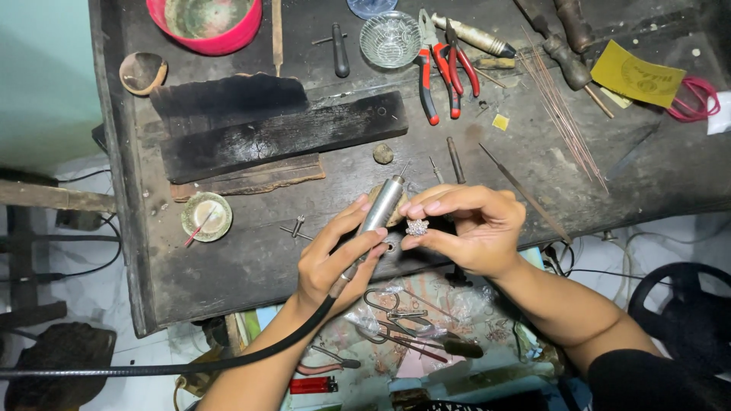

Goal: Polishing a small jewelry component using a handheld rotary tool at a workbench

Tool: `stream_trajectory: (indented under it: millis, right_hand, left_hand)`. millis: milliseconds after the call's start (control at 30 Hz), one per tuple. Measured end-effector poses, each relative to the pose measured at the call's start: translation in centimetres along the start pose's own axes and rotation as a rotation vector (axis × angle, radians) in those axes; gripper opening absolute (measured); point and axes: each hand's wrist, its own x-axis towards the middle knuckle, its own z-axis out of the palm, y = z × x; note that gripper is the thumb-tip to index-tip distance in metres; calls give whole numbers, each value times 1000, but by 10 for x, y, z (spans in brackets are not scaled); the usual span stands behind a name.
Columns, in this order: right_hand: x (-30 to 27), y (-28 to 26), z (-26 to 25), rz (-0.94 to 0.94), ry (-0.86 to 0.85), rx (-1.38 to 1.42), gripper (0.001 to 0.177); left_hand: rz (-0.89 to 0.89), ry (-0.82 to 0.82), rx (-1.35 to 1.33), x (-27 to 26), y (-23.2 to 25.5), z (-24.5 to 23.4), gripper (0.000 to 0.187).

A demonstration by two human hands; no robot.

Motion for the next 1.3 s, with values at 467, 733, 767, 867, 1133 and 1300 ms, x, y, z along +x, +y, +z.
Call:
stream_trajectory:
  millis: [467, 733, 767, 867, 1133, 1300]
  right_hand:
    - [-2, -4, 6, 49, -31, -27, 32]
    - [1, -7, 16, 113, -105, -71, 28]
    - [1, -6, 15, 127, -115, -70, 28]
    - [-2, -3, 16, 149, -130, -62, 29]
    - [-5, -6, 18, 174, -196, -63, 31]
    - [0, -11, 21, 164, -193, -171, 35]
  left_hand:
    - [-20, -33, -53, -4, -4, -5, 23]
    - [-26, -88, -32, -12, -6, -8, 25]
    - [-23, -103, -33, -12, -7, -9, 23]
    - [-12, -140, -32, -13, -11, -9, 21]
    - [-9, -241, -85, -6, -10, -13, 15]
    - [-14, -256, -70, -11, -12, -12, 20]
